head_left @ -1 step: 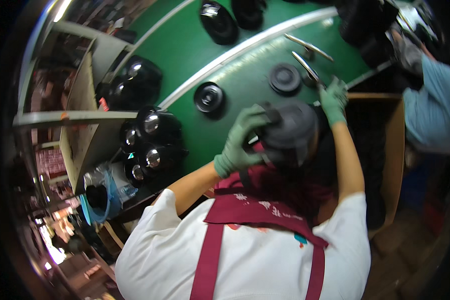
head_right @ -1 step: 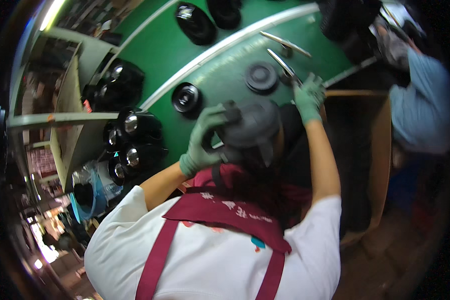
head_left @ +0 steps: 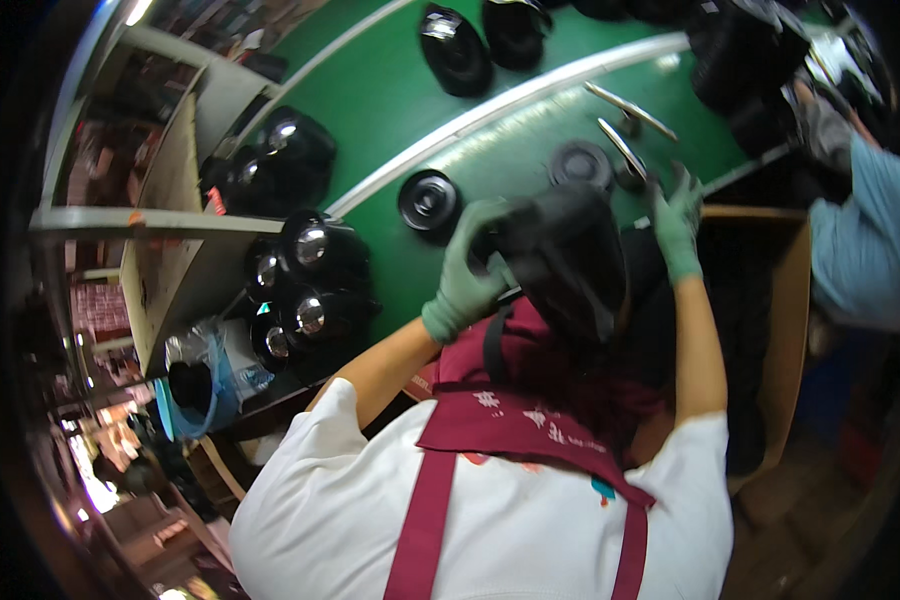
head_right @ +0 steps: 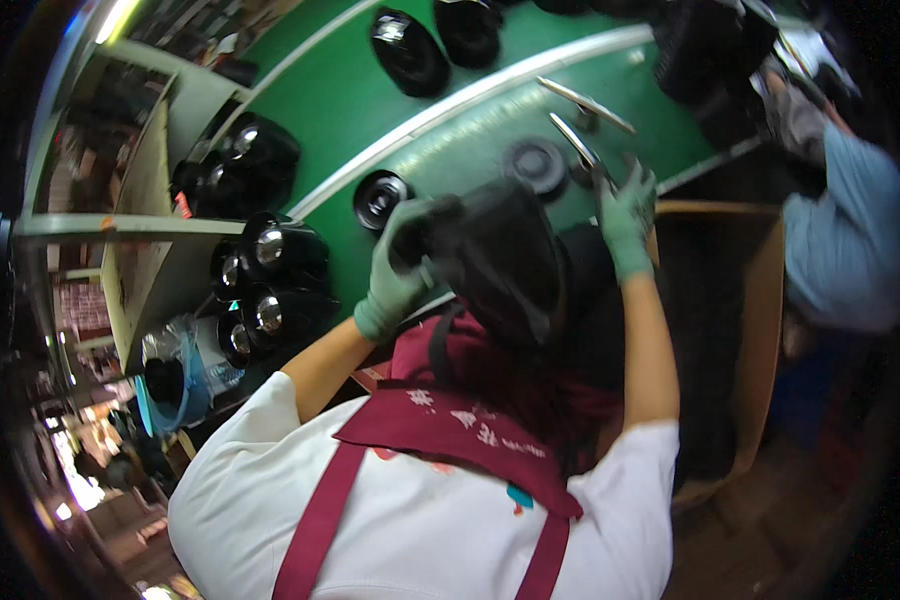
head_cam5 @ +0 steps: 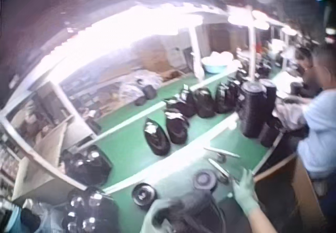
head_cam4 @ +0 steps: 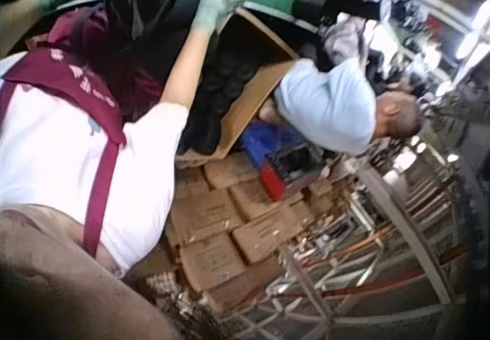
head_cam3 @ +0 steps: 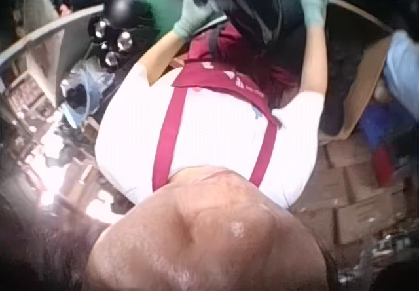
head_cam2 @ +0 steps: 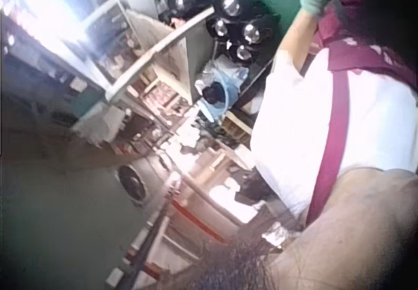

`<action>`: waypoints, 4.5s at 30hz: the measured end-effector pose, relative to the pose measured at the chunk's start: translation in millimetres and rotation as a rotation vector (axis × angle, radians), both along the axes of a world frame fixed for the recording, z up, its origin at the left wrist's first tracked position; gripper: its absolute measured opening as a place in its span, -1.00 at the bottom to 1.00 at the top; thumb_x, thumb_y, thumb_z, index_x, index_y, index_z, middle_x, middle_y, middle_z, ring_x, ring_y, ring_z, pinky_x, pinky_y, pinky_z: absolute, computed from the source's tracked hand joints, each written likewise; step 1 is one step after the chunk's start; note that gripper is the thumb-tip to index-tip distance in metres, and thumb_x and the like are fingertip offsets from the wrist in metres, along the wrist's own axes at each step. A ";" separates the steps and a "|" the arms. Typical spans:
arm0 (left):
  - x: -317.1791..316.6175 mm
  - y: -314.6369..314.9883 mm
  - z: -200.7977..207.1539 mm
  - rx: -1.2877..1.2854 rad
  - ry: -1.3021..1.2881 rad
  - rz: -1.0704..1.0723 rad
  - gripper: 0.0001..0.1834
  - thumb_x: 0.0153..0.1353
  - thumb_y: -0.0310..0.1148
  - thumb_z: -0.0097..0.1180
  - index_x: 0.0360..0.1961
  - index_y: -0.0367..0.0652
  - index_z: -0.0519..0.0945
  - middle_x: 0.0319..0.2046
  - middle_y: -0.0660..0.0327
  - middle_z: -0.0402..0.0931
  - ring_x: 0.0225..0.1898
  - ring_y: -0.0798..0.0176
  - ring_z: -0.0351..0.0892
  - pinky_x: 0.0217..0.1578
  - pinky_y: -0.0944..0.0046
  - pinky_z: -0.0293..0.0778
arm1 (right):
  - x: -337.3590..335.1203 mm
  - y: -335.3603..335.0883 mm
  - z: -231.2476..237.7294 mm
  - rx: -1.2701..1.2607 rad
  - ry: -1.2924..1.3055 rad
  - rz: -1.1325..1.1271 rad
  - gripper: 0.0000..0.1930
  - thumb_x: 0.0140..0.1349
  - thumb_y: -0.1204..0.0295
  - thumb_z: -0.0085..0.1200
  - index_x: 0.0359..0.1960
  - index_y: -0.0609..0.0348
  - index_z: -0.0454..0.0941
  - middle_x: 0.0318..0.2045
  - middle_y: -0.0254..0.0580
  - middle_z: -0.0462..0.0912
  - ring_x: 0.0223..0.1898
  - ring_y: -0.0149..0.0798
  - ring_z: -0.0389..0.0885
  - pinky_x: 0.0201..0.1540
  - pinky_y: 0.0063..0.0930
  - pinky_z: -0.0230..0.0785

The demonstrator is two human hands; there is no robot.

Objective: The person repeatedly picks up black kettle bodies and lids from a green conveyor belt, attaches the lids to the kettles, and places the assembled units into a cardboard box. The process is continuous and repetitive throughout the clip.

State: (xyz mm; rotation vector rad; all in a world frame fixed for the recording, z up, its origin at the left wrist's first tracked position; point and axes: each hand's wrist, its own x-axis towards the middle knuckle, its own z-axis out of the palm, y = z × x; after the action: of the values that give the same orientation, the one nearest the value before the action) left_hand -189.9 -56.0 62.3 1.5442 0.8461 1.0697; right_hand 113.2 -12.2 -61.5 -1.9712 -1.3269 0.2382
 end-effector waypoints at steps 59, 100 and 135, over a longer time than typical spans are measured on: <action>-63.5 -187.9 40.0 0.360 0.798 0.124 -0.20 -0.23 -0.25 0.37 0.18 0.03 0.42 -0.12 0.12 0.48 -0.16 -0.02 0.57 -0.14 0.00 0.45 | -110.8 -180.1 120.2 -0.038 0.404 0.734 -0.46 0.16 0.58 0.20 0.21 0.35 0.41 0.04 -0.05 0.60 -0.01 -0.22 0.59 0.09 -0.31 0.45; -146.5 -71.8 -158.0 -1.021 -0.467 -0.274 -0.42 0.18 -0.42 0.24 0.23 -0.20 0.39 0.09 0.13 0.51 0.07 0.19 0.51 0.11 0.21 0.46 | -123.5 -159.0 114.5 0.029 0.665 0.577 0.01 -0.06 0.07 0.45 0.42 0.10 0.18 0.35 -0.15 0.20 0.38 -0.14 0.16 0.42 -0.25 0.00; -69.2 -72.4 -37.5 -0.531 -0.206 -0.409 -0.60 0.23 -0.42 0.17 0.10 -0.27 0.52 0.03 0.10 0.56 -0.04 0.26 0.57 0.02 0.26 0.53 | -93.7 -219.1 170.7 0.179 1.033 0.384 -0.27 0.24 0.08 0.10 0.36 0.23 0.24 0.33 -0.04 0.25 0.34 -0.08 0.22 0.35 -0.28 0.10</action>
State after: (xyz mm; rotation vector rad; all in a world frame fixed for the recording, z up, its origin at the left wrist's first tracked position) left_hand -259.1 -128.4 24.8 1.0718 0.5754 0.6239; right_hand 19.5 -231.4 109.2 -1.1073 -0.9354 1.1019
